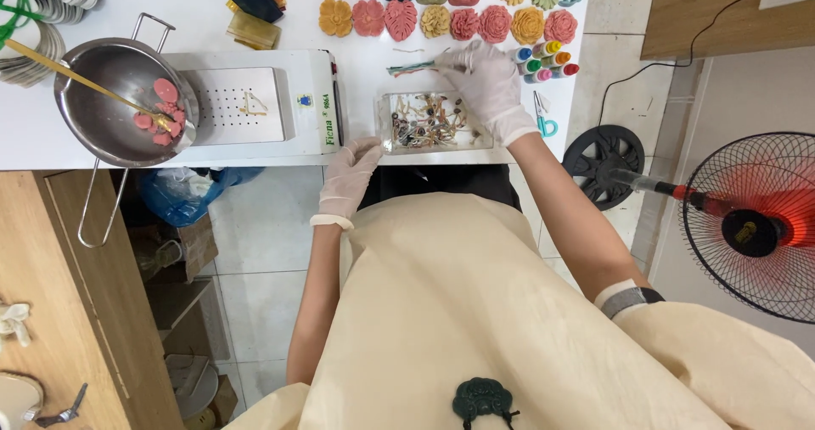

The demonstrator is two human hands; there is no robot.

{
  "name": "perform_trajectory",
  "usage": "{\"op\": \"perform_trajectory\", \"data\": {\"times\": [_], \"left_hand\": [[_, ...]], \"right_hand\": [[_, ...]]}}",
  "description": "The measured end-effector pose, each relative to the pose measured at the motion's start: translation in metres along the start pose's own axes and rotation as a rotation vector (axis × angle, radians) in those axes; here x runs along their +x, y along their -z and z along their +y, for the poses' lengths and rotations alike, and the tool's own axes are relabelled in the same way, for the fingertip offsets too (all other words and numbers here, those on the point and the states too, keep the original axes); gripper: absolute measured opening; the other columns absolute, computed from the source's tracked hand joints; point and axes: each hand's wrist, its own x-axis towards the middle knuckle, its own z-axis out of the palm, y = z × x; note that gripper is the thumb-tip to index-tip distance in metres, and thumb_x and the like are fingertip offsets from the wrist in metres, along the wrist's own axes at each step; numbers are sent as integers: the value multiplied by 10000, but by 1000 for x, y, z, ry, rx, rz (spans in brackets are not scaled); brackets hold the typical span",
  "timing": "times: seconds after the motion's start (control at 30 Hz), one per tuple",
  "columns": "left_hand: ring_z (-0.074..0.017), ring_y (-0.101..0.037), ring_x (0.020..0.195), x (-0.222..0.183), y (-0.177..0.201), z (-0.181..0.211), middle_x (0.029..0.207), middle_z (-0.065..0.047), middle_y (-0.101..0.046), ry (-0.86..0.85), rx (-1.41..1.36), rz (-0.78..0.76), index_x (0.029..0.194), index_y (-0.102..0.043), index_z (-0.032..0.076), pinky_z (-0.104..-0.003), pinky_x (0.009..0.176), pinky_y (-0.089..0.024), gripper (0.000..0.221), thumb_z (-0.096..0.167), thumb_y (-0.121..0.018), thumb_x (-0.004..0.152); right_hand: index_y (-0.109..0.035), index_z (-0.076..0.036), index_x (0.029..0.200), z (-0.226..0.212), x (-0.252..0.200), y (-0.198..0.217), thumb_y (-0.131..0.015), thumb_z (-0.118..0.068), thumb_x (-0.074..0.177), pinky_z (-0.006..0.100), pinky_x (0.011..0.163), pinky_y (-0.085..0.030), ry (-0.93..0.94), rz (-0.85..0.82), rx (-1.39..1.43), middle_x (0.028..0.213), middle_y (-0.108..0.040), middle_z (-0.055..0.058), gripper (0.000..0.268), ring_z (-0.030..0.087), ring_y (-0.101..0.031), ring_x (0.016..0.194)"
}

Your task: Sort and organize various candle-making components including wicks, scents, and accessories.

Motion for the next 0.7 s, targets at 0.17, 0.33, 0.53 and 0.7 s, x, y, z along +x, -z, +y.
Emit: {"op": "perform_trajectory", "data": {"times": [0.17,0.33,0.53,0.7], "left_hand": [[-73,-585,866,5,-8,-19,1008,0,-701,-21,-38,-22,1227,-708,58,-229,795,-493,316,233,-663,968],[-61,-639,947,-4,-14,-7,1046,9,-726,-75,-13,-40,1217,-704,65,-222,856,-505,307,231,-650,965],[-105,-629,912,1,-21,-9,1024,-24,-726,-67,32,-36,1236,-697,63,-255,842,-518,325,244,-650,970],[-170,-665,1000,22,-40,-2,1130,-87,-720,-279,158,-7,1284,-665,79,-307,900,-524,355,234,-663,964]], "right_hand": [[-798,-250,1126,2,-35,-9,-786,-338,886,431,695,-532,212,-326,-235,898,-699,109,255,303,-680,805],[-767,-260,1064,35,-54,-74,-737,-257,912,359,667,-496,563,-74,-786,875,-653,2,155,198,-657,826],[-801,-271,950,5,-46,-19,-777,-287,809,428,706,-516,315,-249,-399,898,-671,49,143,255,-659,878],[-834,-242,947,3,-48,7,-809,-269,788,403,788,-528,137,-260,-96,935,-697,68,163,273,-668,901]]}}
